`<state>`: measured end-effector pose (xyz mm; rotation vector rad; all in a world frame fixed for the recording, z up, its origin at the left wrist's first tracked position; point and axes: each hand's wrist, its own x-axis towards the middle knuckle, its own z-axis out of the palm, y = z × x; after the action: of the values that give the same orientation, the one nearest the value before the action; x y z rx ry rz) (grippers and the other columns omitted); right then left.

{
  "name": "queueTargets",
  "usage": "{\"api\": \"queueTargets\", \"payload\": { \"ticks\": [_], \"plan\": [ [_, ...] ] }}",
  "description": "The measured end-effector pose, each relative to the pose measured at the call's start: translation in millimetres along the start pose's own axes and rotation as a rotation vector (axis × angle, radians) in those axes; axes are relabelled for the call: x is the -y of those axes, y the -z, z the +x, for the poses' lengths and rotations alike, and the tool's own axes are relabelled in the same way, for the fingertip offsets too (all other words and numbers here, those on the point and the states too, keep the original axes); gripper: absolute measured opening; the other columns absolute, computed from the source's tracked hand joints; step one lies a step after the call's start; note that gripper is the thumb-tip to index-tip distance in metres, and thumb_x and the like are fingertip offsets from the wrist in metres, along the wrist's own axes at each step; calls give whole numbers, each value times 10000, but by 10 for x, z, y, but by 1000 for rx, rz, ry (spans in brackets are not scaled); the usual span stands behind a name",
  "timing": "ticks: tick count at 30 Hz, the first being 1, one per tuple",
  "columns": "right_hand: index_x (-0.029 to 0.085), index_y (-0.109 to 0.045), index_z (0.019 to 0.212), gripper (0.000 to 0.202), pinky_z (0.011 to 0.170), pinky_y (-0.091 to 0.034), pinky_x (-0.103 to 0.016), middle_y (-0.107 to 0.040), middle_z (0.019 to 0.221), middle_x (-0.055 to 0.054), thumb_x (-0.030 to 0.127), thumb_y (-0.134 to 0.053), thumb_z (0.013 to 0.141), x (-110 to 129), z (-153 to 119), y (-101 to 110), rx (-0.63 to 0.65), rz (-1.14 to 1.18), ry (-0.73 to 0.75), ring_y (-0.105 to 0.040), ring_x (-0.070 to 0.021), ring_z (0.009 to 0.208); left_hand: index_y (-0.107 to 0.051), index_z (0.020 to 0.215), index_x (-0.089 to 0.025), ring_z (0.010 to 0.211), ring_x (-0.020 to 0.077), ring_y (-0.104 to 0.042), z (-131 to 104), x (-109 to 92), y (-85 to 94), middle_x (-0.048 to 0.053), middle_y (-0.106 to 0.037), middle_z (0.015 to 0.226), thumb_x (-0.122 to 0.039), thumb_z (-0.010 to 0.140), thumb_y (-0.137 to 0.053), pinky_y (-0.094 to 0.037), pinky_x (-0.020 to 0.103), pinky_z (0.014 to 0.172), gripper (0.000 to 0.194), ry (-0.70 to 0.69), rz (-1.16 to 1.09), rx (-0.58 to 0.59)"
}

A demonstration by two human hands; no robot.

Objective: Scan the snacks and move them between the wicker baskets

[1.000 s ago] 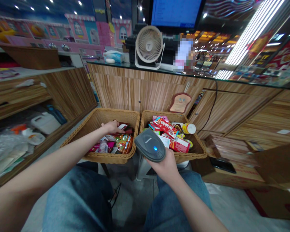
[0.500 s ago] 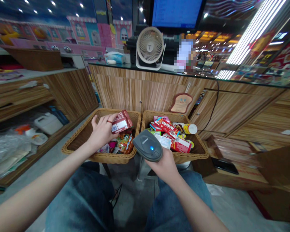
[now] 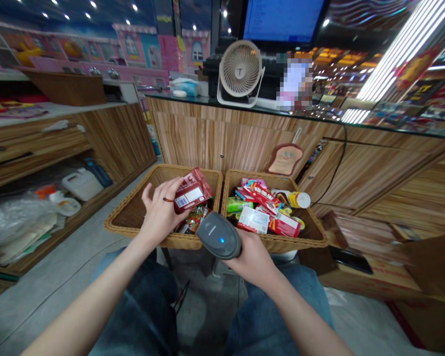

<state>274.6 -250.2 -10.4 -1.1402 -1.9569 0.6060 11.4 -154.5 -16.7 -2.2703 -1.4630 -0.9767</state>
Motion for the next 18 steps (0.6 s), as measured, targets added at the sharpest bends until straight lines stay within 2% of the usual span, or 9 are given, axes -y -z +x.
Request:
{"api": "queueTargets", "payload": {
  "ticks": [7, 13, 18],
  "plan": [
    [221, -664, 884, 63, 684, -522, -308, -781, 853, -64, 215, -708, 839, -27, 3, -12, 0, -4, 4, -734, -253, 746, -364, 1591, -332, 1411, 382, -554, 12, 30, -85, 99, -609, 1552, -464, 828, -741, -118, 595, 1297, 861, 89, -11, 22],
    [212, -678, 912, 90, 688, -539, -313, -785, 862, -71, 201, -718, 833, -28, -3, -1, -24, -22, 15, -745, -261, 757, -260, 1643, -310, 1442, 367, -537, -12, 16, -28, 147, -572, 1583, -365, 895, -722, -149, 623, 1284, 881, 17, -8, 3],
    [215, -654, 879, 106, 661, -548, -298, -770, 830, -59, 186, -729, 810, -23, -9, 22, -55, -13, 68, -738, -245, 727, -270, 1638, -334, 1435, 356, -549, 38, -34, 0, 142, -583, 1573, -361, 897, -736, -177, 615, 1282, 875, -14, -40, 15]
  ]
}}
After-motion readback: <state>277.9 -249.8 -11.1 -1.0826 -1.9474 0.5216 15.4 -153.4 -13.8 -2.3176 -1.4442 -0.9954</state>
